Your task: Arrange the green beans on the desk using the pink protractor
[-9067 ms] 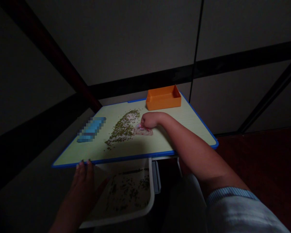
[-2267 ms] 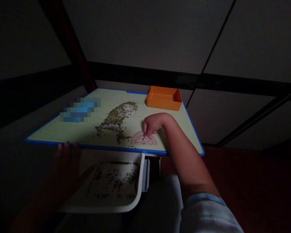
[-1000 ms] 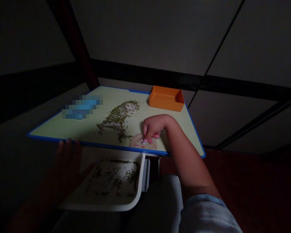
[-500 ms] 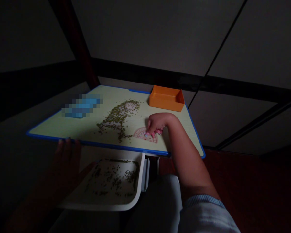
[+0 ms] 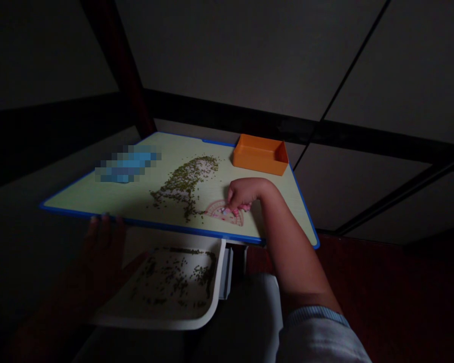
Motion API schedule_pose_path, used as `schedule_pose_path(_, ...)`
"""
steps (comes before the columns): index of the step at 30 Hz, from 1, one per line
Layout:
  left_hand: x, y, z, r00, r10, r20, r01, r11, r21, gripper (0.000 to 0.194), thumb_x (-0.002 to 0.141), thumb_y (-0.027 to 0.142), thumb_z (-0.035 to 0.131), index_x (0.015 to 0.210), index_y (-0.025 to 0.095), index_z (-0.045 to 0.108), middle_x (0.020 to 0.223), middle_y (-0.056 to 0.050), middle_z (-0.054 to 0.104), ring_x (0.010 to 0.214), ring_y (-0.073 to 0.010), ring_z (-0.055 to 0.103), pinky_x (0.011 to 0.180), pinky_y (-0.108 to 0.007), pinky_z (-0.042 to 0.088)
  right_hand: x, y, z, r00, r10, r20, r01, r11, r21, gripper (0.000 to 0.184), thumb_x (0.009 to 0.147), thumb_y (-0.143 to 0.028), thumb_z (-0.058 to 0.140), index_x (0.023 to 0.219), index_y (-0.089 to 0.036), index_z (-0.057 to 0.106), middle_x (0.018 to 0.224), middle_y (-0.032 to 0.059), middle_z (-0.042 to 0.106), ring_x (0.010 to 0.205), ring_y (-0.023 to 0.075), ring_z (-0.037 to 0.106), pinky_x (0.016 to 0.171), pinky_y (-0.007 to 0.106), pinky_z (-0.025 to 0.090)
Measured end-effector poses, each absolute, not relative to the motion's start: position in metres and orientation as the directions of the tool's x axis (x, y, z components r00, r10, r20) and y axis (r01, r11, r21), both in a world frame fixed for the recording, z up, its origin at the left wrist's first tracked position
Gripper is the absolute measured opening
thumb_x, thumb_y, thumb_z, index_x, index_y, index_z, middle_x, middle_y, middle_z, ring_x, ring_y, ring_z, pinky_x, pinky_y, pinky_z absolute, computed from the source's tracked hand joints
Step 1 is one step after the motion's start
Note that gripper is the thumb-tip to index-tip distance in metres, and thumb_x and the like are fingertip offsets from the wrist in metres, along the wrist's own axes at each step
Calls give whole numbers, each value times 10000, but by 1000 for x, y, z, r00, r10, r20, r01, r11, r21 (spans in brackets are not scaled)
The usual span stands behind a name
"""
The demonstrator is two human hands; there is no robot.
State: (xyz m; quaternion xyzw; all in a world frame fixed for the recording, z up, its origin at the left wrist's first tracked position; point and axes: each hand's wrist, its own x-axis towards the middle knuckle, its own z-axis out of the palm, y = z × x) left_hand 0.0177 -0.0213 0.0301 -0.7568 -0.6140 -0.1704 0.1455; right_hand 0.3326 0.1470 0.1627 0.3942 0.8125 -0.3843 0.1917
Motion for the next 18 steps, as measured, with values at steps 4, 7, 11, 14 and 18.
schedule_pose_path(4,17,-20,29,234,843,484,970,-238,-53,881,864,594,274,1458,81,-126,1550,-156,-263,1451,-423,-79,1172,-614,145,339,148,166,-569,544,-617,822,354,-447,260,770,-348,642,781,-104,734,437,-48,503,443,73,425,533,235,341)
schedule_pose_path(7,17,-20,28,217,847,485,973,-227,-40,881,862,599,278,1461,89,-119,1559,-167,-231,1453,-422,-61,1165,-622,160,343,150,167,-545,573,-612,837,331,-435,270,765,-364,645,765,-107,730,436,-45,498,440,73,413,532,239,345)
schedule_pose_path(11,17,-20,29,183,870,458,980,-199,-14,913,844,618,317,1463,117,-129,1577,-170,-175,1455,-418,-47,1157,-625,186,343,151,167,-541,609,-580,838,331,-434,264,762,-357,647,745,-104,721,446,-40,493,449,72,415,530,238,344)
schedule_pose_path(14,18,-20,30,168,874,457,983,-185,-9,914,845,614,321,1461,117,-137,1580,-173,-165,1453,-416,-57,1161,-619,183,339,151,165,-580,585,-567,812,357,-462,245,766,-335,639,753,-106,726,446,-45,484,454,72,412,538,237,346)
schedule_pose_path(18,18,-21,31,201,869,453,977,-213,-24,897,855,607,290,1457,102,-144,1573,-186,-186,1450,-417,-70,1166,-623,159,336,151,161,-643,505,-576,765,381,-520,247,763,-339,643,784,-110,732,458,-53,489,464,74,416,542,236,337)
